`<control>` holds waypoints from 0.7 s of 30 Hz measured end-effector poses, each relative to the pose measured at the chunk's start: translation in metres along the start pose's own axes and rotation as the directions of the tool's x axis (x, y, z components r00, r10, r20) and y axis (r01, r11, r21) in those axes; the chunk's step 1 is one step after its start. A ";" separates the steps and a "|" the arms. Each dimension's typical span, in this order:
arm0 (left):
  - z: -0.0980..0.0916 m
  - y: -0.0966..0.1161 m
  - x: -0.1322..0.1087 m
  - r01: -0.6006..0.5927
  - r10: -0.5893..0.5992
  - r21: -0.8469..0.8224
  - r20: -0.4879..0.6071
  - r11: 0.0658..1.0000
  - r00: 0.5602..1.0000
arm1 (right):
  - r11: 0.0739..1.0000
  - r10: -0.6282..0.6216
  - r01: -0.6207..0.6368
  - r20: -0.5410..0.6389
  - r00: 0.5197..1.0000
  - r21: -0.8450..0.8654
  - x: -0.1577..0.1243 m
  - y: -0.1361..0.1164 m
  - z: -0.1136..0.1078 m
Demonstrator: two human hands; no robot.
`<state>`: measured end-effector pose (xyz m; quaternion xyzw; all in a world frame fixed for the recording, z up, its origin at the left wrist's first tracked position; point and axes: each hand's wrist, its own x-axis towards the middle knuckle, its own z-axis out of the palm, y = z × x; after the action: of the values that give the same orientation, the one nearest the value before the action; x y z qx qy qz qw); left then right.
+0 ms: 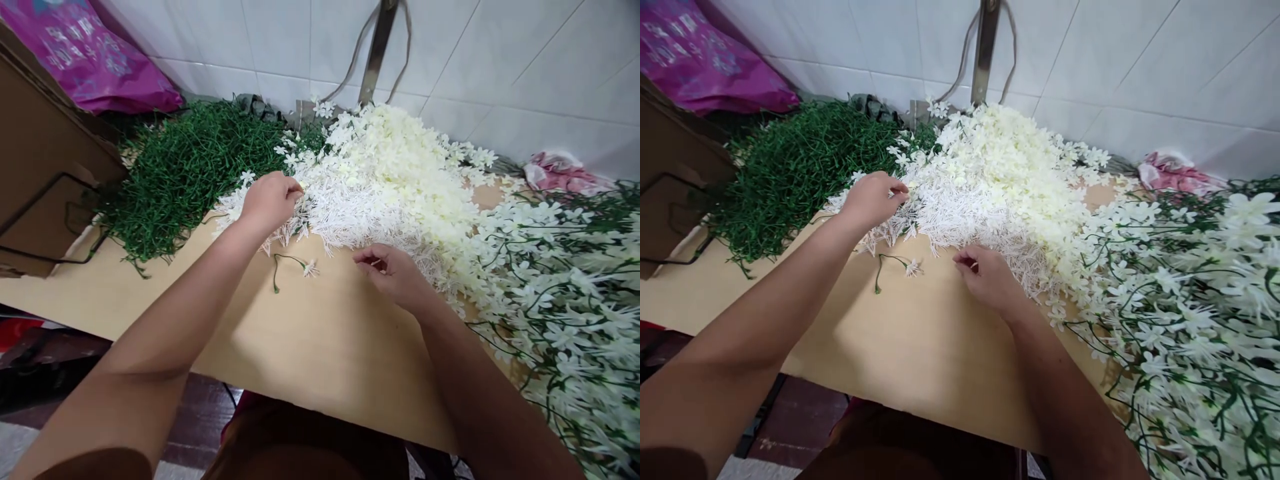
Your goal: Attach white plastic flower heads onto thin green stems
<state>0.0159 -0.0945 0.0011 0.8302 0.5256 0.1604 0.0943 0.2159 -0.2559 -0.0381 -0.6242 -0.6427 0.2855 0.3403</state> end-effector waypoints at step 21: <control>0.001 0.039 -0.022 0.300 -0.125 -0.883 0.273 0.360 0.954 | 0.978 -0.088 0.134 -0.273 0.958 0.158 0.025 -0.026 0.024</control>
<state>0.0405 -0.1307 0.0087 0.5741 0.4430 0.3430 0.5970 0.1812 -0.2307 -0.0296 -0.5872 -0.5981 0.2354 0.4920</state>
